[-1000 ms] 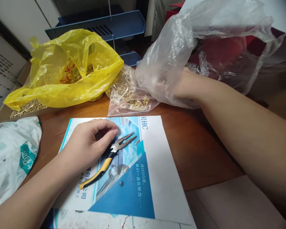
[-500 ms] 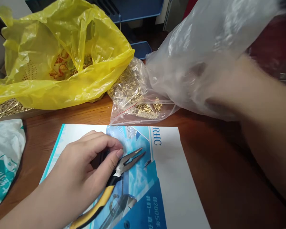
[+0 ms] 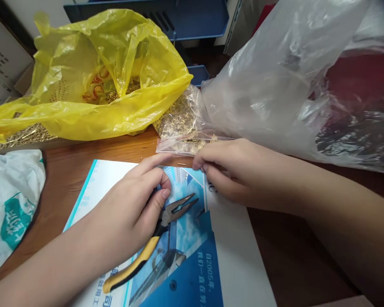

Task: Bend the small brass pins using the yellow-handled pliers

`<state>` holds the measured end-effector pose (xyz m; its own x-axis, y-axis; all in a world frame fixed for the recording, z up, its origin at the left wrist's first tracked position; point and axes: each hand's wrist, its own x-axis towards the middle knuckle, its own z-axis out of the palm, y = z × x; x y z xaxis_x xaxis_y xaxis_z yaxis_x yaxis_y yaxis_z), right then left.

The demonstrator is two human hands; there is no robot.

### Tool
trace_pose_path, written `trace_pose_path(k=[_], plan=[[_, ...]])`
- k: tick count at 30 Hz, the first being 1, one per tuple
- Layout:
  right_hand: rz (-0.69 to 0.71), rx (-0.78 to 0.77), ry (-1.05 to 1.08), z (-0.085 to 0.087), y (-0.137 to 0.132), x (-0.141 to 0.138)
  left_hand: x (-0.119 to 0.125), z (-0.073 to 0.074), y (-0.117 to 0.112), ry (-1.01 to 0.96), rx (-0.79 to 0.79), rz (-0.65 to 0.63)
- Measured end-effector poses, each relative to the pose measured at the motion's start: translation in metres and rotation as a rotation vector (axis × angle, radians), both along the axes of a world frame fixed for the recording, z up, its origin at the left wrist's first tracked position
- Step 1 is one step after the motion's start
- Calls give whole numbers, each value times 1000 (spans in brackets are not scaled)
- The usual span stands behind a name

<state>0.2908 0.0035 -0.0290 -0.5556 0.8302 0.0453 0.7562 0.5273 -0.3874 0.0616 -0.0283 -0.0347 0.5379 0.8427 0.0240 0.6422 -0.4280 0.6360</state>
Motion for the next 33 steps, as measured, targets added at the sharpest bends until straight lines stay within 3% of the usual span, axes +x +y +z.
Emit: trace_pose_path(k=[6, 12, 19, 25, 30, 33], plan=[[-39, 63, 12, -6, 4, -14, 2, 0, 0, 4, -40, 15], [-107, -29, -2, -6, 8, -30, 5, 1, 3, -20, -48, 102], [-71, 38, -183, -6, 5, -29, 6, 19, -1, -8, -112, 210], [-62, -20, 23, 1, 2, -20, 4, 25, -4, -174, -254, 243], [96, -118, 234, 8, -6, -16, 6, 24, -7, -408, -513, 234], [167, -152, 386, 11, -13, -18, 6, 24, -9, -490, -579, 247]])
